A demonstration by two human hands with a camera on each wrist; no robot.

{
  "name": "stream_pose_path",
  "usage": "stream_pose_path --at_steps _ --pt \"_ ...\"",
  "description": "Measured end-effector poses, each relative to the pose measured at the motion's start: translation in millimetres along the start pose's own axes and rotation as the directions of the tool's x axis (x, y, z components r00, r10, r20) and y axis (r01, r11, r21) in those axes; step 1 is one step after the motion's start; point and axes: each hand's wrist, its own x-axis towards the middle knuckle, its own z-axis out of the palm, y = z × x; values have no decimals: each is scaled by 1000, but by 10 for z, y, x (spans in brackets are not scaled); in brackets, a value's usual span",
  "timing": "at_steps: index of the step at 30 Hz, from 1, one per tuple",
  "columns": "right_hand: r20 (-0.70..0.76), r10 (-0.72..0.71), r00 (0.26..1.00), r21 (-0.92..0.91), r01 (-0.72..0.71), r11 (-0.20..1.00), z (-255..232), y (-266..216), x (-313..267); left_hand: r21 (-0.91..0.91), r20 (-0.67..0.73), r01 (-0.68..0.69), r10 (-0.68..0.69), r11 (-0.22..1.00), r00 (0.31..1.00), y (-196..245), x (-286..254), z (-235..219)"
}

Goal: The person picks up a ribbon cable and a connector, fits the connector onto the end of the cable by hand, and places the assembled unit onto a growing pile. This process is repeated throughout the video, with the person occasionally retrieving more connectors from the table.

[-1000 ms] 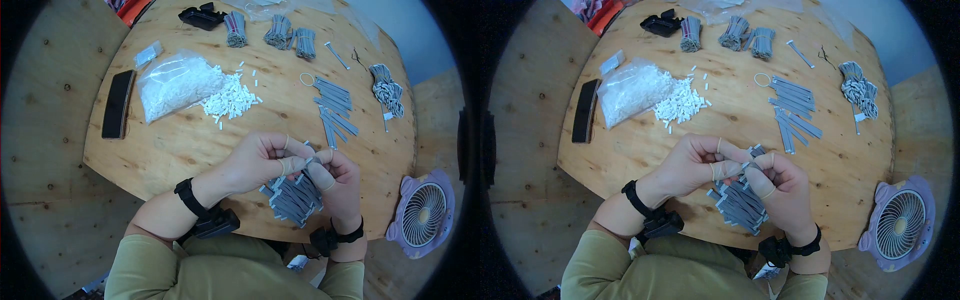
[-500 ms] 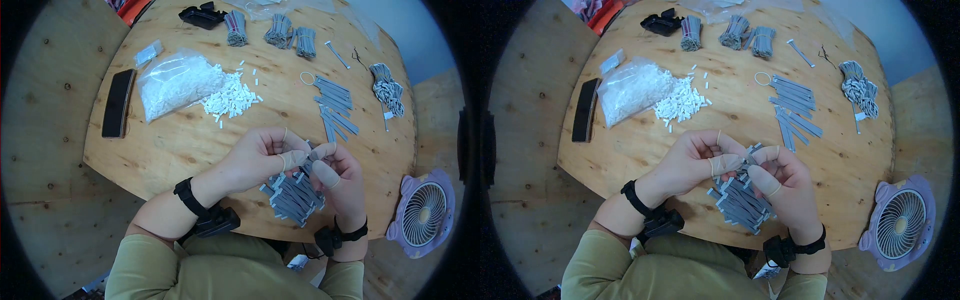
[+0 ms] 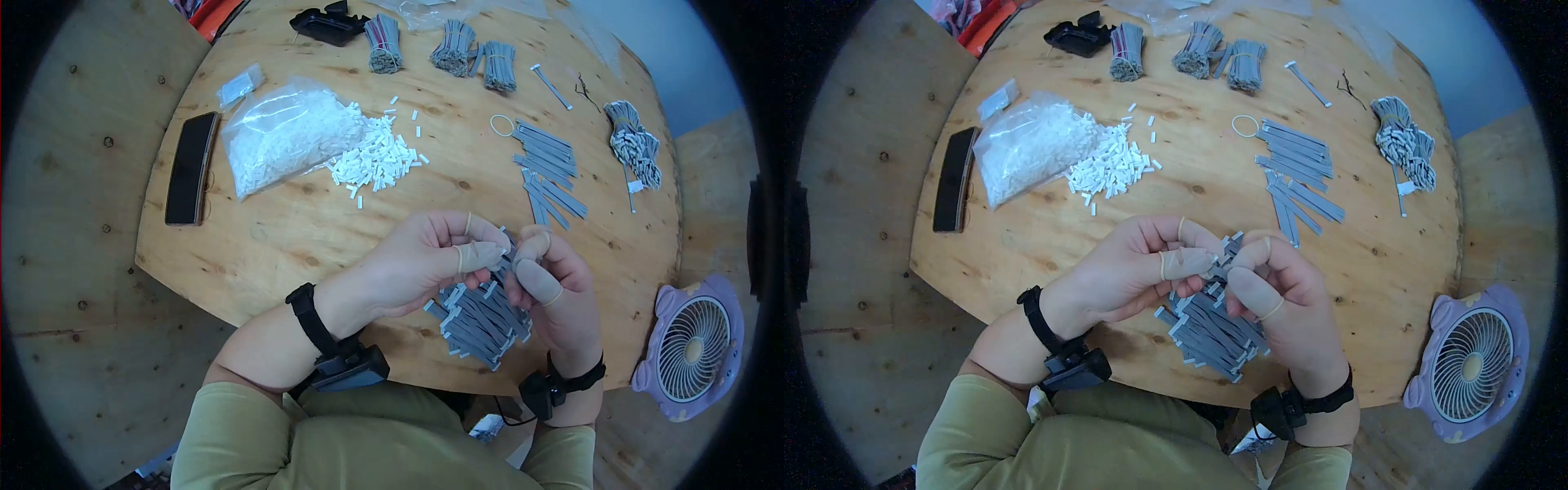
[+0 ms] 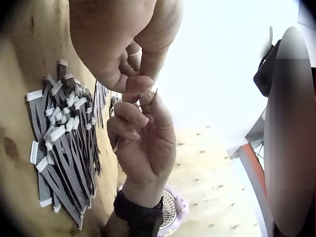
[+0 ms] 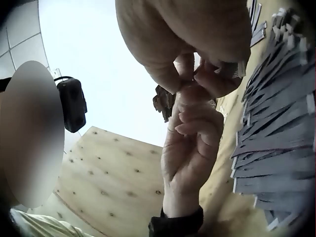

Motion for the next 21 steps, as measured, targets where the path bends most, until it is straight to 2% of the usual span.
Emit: stream_pose_path --at_steps 13,21 --pt "-5 -59 998 -88 58 994 21 52 10 -37 19 36 -35 999 999 6 -8 24" --pt "-30 -86 996 -97 83 992 35 56 6 -27 20 2 -2 1000 1000 -5 0 32"
